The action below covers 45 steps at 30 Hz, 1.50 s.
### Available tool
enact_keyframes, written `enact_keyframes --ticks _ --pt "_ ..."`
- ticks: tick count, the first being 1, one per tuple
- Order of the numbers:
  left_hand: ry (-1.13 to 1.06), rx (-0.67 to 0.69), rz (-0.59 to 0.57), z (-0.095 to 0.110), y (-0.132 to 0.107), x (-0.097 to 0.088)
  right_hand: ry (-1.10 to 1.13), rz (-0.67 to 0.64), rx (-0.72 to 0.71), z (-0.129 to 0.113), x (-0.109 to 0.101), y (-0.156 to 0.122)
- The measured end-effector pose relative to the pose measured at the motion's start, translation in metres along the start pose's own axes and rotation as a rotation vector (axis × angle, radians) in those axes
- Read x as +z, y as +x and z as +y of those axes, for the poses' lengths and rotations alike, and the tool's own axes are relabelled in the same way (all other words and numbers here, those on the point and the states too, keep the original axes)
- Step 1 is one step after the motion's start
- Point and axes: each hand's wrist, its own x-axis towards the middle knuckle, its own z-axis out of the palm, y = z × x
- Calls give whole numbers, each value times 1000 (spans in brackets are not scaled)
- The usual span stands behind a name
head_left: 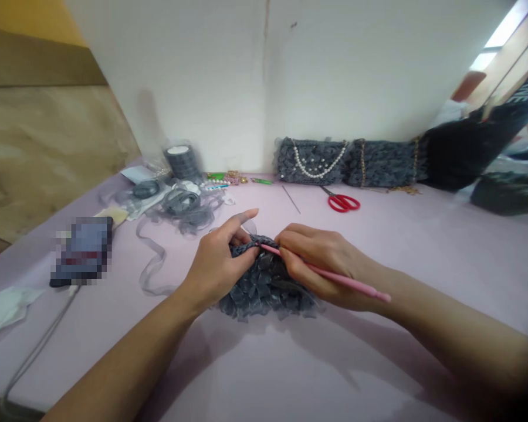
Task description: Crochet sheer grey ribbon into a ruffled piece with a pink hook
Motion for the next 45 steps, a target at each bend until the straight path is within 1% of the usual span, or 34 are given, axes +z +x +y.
enact_keyframes --ticks 3,6,9,13,15,18,20,24,26,29,33,35,39,42,45 --pt "-141 -79 -68 0 2 -2 111 46 90 2 0 1" --pt "-302 -152 -157 -1 4 -4 166 169 196 7 3 3" --pt "-381 -170 -205 -3 4 -5 163 237 212 11 12 3" --pt "-391 -174 -211 -4 3 -5 189 256 232 13 20 3" --pt "-397 -181 -209 -4 3 -5 208 246 243 12 20 2" --pt "-400 -193 -205 -4 3 -6 245 214 243 13 14 2" --pt "-385 -189 -202 -3 3 -7 266 159 223 14 8 1" --pt "-318 -165 -185 -1 5 -9 261 11 145 18 -3 1" --pt "-260 -149 -165 1 5 -8 225 -25 108 19 -5 0" --pt "-160 -109 -116 2 3 -6 151 -40 69 16 -7 0" --pt "-32 -27 -34 1 -1 -3 21 -48 -4 6 -5 0" --pt "27 5 3 1 -2 -1 -59 -43 -1 -2 0 -1" --pt "104 40 32 1 -3 2 -254 20 44 -11 17 -3" --pt "126 46 45 2 -3 4 -369 88 -1 -9 30 -4" --pt "95 24 72 4 -4 6 -463 167 -62 -2 38 -3"
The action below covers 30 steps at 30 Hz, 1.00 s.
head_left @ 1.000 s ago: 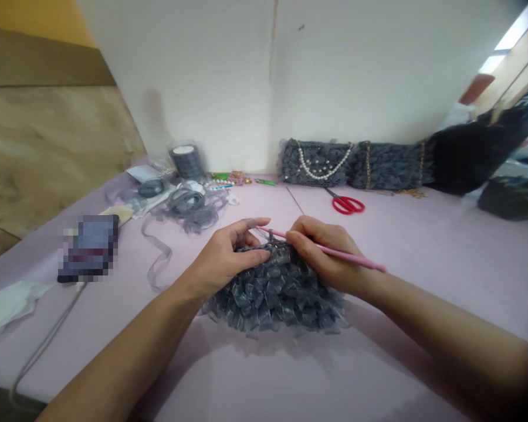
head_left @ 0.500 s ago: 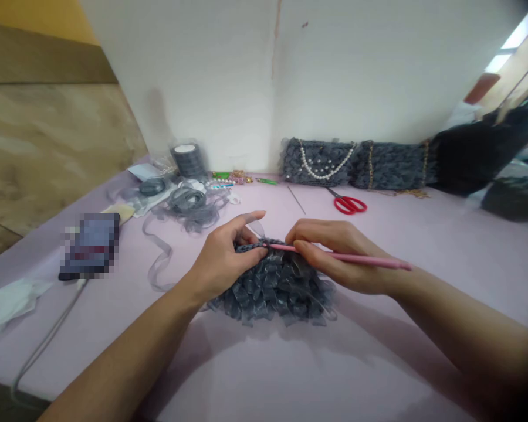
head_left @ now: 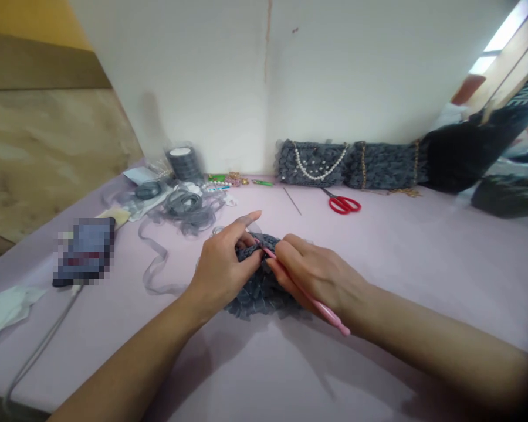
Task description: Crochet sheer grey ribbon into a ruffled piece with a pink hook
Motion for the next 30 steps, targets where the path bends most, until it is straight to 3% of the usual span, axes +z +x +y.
enact_keyframes --ticks 2,5,8,10,13,21,30 --pt "-117 -74 10 1 0 4 -55 63 -24 4 7 1" --pt "-567 -337 -23 2 0 12 -82 146 -55 14 17 1" --pt "-999 -617 -144 1 1 17 -54 206 -88 25 26 -1" --pt "-1115 -691 -268 -1 3 15 8 226 -131 31 28 -2" --pt "-1118 -686 -392 -6 7 4 178 168 -183 37 21 -1" --pt "-856 -596 -366 -16 14 -18 549 -145 -23 40 -18 7" --pt "-850 -604 -493 -17 14 -22 758 -316 141 43 -30 9"
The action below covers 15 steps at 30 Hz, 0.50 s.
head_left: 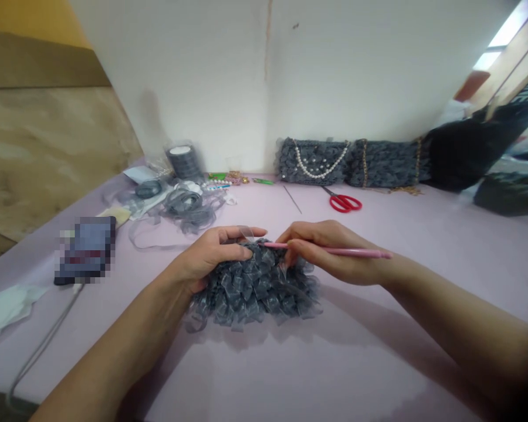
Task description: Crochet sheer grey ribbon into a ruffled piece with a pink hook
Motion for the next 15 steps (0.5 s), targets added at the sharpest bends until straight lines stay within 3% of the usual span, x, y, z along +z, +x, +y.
enact_keyframes --ticks 5,9,15 --pt "4 0 -36 2 -2 -4 188 -20 109 -3 -4 0" --pt "-10 17 -48 1 -1 -2 267 -11 117 -2 0 0" --pt "-69 28 -96 -12 5 13 74 334 108 5 34 5"
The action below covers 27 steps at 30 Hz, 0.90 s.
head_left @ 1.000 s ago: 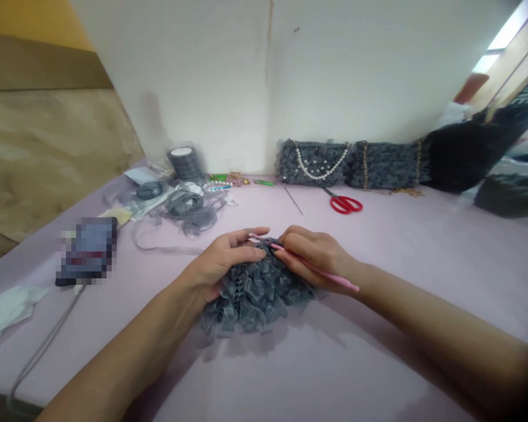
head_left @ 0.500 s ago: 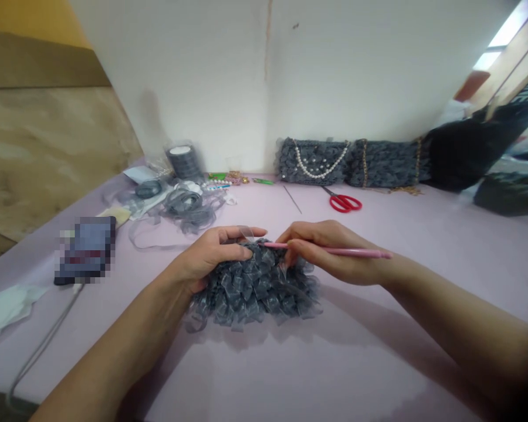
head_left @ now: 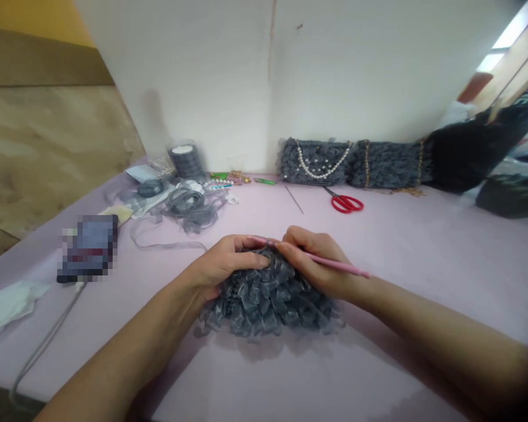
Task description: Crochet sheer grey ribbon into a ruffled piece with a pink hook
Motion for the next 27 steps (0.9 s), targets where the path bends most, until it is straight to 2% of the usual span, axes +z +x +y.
enact_keyframes --ticks 3,5,7,9,12,14,16,18,21,24,27 --pt "104 73 35 1 1 -2 23 97 50 3 6 3" --pt "322 190 98 7 0 -8 69 89 70 3 4 6" --pt "569 328 208 13 -2 -14 106 60 73 3 0 8" --pt "700 415 282 17 -4 -18 109 46 72 2 -1 8" --pt "582 382 219 14 -5 -15 36 50 50 1 0 5" --pt "442 342 175 8 -4 -7 -101 40 -25 2 3 1" --pt "325 327 203 1 -2 2 -351 66 -169 4 9 -3" --pt "236 329 265 -5 1 12 -647 148 -340 7 15 -5" --pt "116 322 308 -11 5 21 -941 278 -470 13 21 -5" --pt "-37 250 258 -13 8 20 -976 319 -497 18 22 -1" --pt "-99 181 189 -12 8 15 -849 307 -561 22 18 0"
